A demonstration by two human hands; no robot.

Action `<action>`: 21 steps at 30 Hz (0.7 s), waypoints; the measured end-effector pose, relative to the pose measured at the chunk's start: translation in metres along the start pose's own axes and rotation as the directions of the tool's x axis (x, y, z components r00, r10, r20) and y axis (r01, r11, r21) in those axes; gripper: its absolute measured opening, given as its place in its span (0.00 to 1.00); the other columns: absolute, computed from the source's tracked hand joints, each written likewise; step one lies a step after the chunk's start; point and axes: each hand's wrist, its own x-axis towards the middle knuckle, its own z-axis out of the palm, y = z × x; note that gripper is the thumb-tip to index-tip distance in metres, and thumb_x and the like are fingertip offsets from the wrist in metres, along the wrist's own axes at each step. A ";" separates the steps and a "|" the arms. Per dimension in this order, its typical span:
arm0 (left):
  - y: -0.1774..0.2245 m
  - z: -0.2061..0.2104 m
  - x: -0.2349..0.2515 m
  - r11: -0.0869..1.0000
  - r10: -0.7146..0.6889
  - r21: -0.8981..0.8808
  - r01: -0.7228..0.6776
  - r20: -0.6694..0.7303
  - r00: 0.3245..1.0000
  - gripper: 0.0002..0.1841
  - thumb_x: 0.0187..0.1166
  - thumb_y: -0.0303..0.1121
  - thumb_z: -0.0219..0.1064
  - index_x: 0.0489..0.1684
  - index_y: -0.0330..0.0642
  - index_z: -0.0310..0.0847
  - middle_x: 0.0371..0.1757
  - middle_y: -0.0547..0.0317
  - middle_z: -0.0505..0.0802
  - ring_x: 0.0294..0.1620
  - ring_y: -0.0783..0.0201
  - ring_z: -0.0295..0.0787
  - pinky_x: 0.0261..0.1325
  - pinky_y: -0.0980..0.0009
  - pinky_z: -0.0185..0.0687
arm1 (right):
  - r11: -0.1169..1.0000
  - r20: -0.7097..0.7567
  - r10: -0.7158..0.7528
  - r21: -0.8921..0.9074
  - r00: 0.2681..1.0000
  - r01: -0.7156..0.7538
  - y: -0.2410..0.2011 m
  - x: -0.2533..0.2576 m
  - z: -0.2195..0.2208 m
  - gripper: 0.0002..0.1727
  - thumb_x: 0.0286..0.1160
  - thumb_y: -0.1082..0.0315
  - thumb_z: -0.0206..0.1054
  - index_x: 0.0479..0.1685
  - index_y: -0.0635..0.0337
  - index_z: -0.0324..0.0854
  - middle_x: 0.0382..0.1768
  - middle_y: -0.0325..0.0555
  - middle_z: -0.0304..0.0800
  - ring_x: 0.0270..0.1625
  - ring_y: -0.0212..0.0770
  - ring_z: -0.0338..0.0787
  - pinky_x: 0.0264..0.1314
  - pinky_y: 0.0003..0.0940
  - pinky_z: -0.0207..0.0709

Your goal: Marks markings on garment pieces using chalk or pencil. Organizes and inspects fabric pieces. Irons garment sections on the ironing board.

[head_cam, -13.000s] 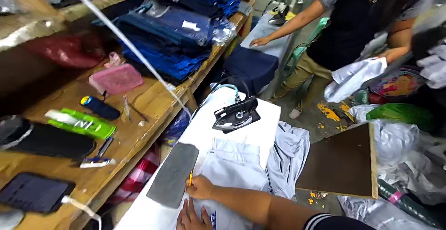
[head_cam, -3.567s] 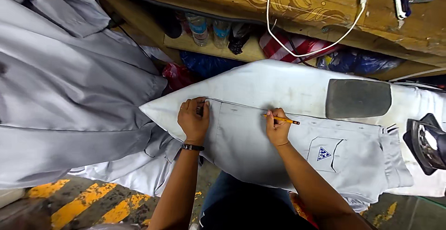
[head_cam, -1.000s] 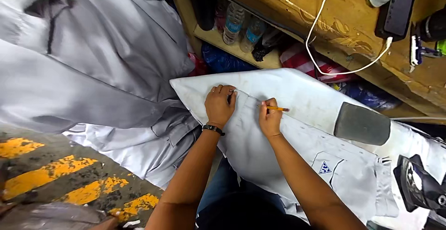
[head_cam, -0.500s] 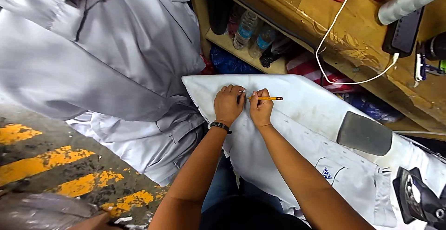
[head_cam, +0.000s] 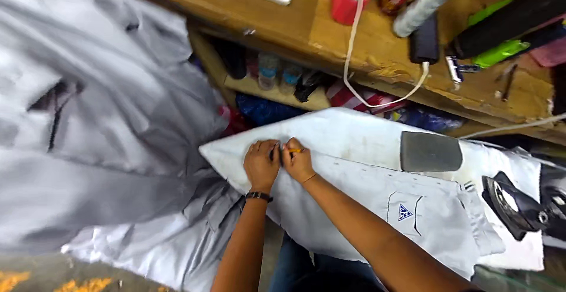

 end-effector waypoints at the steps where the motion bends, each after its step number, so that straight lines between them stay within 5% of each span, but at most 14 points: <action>1: -0.002 0.001 0.001 1.000 -0.009 0.009 0.009 0.004 1.000 0.12 0.80 0.36 0.67 0.51 0.42 0.92 0.46 0.47 0.95 0.48 0.45 0.93 0.52 0.42 0.85 | 1.000 -0.002 0.019 0.013 1.000 -0.019 0.000 0.001 0.002 0.11 0.74 0.73 0.65 0.24 0.68 0.79 0.26 0.53 0.82 0.27 0.48 0.87 0.29 0.43 0.83; 21: -0.007 0.003 0.003 0.995 0.037 0.088 -0.036 -0.013 0.999 0.14 0.78 0.35 0.66 0.48 0.34 0.91 0.41 0.42 0.95 0.41 0.44 0.91 0.48 0.42 0.82 | 0.995 0.165 0.070 0.060 0.984 -0.081 -0.006 0.004 -0.002 0.12 0.81 0.70 0.58 0.38 0.69 0.84 0.36 0.59 0.89 0.40 0.55 0.93 0.41 0.51 0.84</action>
